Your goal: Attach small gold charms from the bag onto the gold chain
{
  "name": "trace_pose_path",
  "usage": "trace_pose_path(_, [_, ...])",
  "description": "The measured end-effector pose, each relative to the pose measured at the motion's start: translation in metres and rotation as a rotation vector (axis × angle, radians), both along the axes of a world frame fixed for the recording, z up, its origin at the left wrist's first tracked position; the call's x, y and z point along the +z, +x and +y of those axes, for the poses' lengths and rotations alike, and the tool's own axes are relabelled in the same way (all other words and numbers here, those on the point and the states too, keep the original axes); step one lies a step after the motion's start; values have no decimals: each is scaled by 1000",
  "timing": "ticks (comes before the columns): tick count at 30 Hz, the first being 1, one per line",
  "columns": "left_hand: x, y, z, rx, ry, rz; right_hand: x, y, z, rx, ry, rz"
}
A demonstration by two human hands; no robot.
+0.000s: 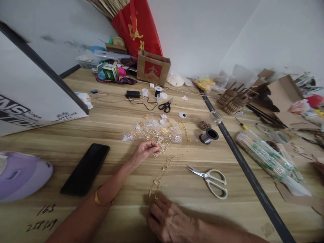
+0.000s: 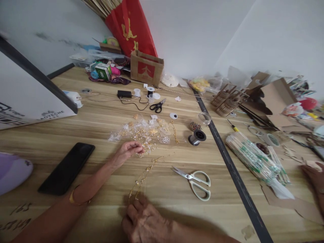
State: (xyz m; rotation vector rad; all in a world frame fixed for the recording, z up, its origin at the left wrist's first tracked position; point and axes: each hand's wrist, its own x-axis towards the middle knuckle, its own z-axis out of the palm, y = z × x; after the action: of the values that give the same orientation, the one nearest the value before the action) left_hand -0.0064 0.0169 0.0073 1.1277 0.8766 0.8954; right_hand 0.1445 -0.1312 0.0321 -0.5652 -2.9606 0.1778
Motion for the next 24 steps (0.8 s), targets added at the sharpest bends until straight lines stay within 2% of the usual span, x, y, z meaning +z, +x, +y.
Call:
trace_pose_path(6, [4,1,-1,0,19,19,10,3,1,44,-94,-48])
trace_pose_path(13, [0,1,0,3,5,18,7,-1,3,58,-204,-55])
trace_pose_path(21, [-1,0,0,-14,23,35,11,-16,11,125,-207,-86])
trace_pose_path(24, [-2,0,1,-22,26,33,7,-24,12,140,-177,-60])
